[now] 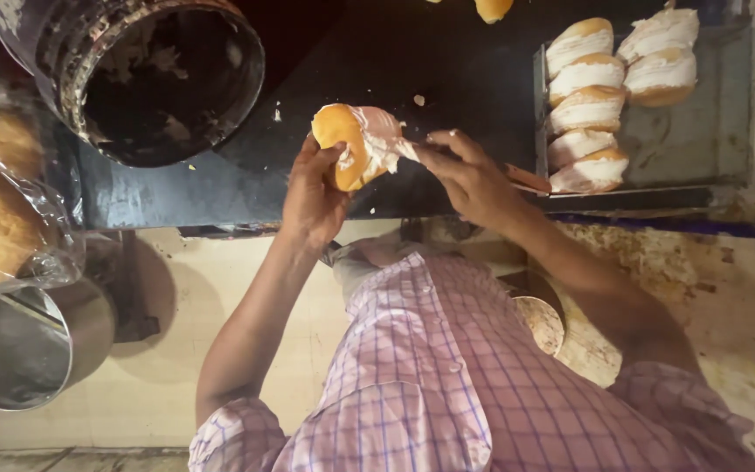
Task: The person uses a knife to fill buns with cream from a container and places them onto a tray. They continue filling more buns and arranging them on the tray before moving it aside.
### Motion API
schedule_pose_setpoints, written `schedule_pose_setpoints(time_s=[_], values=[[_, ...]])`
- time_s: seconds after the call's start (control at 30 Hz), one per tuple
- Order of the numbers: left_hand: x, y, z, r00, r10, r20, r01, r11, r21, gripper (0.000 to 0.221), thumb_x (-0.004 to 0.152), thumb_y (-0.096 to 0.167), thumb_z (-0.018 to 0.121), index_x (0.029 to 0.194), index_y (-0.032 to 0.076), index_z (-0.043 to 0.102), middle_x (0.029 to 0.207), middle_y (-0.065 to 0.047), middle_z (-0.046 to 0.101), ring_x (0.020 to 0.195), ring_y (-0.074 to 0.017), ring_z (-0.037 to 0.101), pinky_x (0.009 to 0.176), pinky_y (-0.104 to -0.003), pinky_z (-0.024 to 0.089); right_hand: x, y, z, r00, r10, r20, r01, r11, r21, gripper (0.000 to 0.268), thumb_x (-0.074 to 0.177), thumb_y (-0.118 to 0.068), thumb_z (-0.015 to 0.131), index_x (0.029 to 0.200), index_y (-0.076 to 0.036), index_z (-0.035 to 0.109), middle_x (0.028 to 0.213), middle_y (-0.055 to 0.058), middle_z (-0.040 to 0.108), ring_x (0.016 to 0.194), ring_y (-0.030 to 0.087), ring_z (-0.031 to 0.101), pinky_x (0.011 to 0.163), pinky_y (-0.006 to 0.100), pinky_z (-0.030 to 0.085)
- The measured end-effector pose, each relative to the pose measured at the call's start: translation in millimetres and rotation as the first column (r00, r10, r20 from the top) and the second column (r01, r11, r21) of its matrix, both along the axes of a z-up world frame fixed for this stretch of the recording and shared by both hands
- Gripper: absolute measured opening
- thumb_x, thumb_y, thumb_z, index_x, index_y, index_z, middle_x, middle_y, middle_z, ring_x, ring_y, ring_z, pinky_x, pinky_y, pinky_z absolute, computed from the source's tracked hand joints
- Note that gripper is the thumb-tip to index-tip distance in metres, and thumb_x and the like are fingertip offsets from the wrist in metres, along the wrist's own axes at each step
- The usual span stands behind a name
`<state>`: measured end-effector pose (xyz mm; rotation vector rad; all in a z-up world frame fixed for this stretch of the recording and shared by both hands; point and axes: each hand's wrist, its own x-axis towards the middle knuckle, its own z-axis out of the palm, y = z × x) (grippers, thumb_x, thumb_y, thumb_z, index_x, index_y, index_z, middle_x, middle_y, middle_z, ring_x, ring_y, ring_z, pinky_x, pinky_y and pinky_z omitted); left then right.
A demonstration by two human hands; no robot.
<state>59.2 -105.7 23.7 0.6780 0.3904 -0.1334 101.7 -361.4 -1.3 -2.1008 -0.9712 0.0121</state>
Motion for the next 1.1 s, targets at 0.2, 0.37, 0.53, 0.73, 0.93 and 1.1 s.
schedule_pose_setpoints(time_s=[0.2, 0.37, 0.53, 0.73, 0.93, 1.1], values=[[4.8, -12.7, -12.9, 0.988, 0.155, -0.023, -0.156, 0.986, -0.060, 0.034, 0.101, 0.009, 0.053, 0.135, 0.006, 0.047, 0.124, -0.011, 0.061, 0.110, -0.0211, 0.065, 0.090, -0.036, 0.059, -36.8, 15.1, -4.1, 0.945, -0.139, 0.295, 0.169, 0.982, -0.080, 0.041, 0.096, 0.008, 0.061, 0.133, -0.006, 0.070, 0.130, 0.014, 0.059, 0.113, 0.029, 0.058, 0.098, 0.043, 0.049], [8.0, -4.6, -24.0, 0.987, 0.145, 0.063, -0.141, 0.988, -0.058, 0.034, 0.108, 0.015, 0.058, 0.140, 0.010, 0.047, 0.124, -0.009, 0.061, 0.103, -0.0185, 0.063, 0.075, -0.030, 0.053, -47.2, 12.2, -0.2, 0.938, -0.121, 0.325, 0.153, 0.985, -0.075, 0.045, 0.086, 0.007, 0.062, 0.129, -0.006, 0.071, 0.129, 0.014, 0.060, 0.116, 0.031, 0.058, 0.097, 0.044, 0.048], [5.5, 11.5, -11.8, 0.982, 0.108, 0.156, -0.088, 0.988, -0.130, 0.049, 0.104, 0.015, 0.060, 0.150, 0.011, 0.044, 0.132, -0.010, 0.060, 0.112, -0.0195, 0.066, 0.081, -0.029, 0.059, -37.1, -8.6, -18.3, 0.993, -0.117, 0.002, 0.116, 0.984, 0.132, 0.030, 0.103, -0.002, 0.060, 0.133, -0.003, 0.065, 0.133, 0.015, 0.058, 0.115, 0.026, 0.064, 0.095, 0.036, 0.054], [-9.8, 24.7, -0.5, 0.977, 0.099, 0.187, -0.077, 0.990, -0.119, 0.067, 0.094, 0.019, 0.062, 0.155, 0.020, 0.035, 0.142, -0.006, 0.055, 0.129, -0.0223, 0.059, 0.102, -0.038, 0.055, -16.7, -4.1, -35.2, 0.712, 0.234, -0.662, 0.222, 0.819, 0.529, 0.031, 0.111, -0.012, 0.054, 0.140, -0.003, 0.059, 0.123, 0.006, 0.062, 0.103, 0.015, 0.065, 0.084, 0.029, 0.053], [-27.0, 52.3, -12.8, 0.961, -0.005, 0.276, 0.006, 1.000, -0.005, 0.071, 0.095, 0.021, 0.068, 0.156, 0.005, 0.038, 0.146, -0.014, 0.055, 0.137, -0.0288, 0.055, 0.115, -0.045, 0.048, -20.2, 22.2, -29.7, 0.355, 0.472, -0.807, 0.447, 0.672, 0.590, 0.038, 0.108, -0.012, 0.054, 0.145, -0.006, 0.055, 0.123, 0.007, 0.066, 0.099, 0.018, 0.066, 0.082, 0.034, 0.054], [-17.1, 72.1, -17.9, 0.948, -0.125, 0.293, 0.072, 0.980, 0.184, 0.073, 0.086, 0.014, 0.070, 0.151, 0.006, 0.037, 0.145, -0.011, 0.055, 0.138, -0.0285, 0.052, 0.117, -0.046, 0.044, -37.1, 21.7, -29.7, 0.362, 0.430, -0.827, 0.560, 0.609, 0.562, 0.038, 0.108, -0.012, 0.055, 0.146, -0.005, 0.054, 0.125, 0.008, 0.066, 0.101, 0.020, 0.067, 0.083, 0.035, 0.054]])
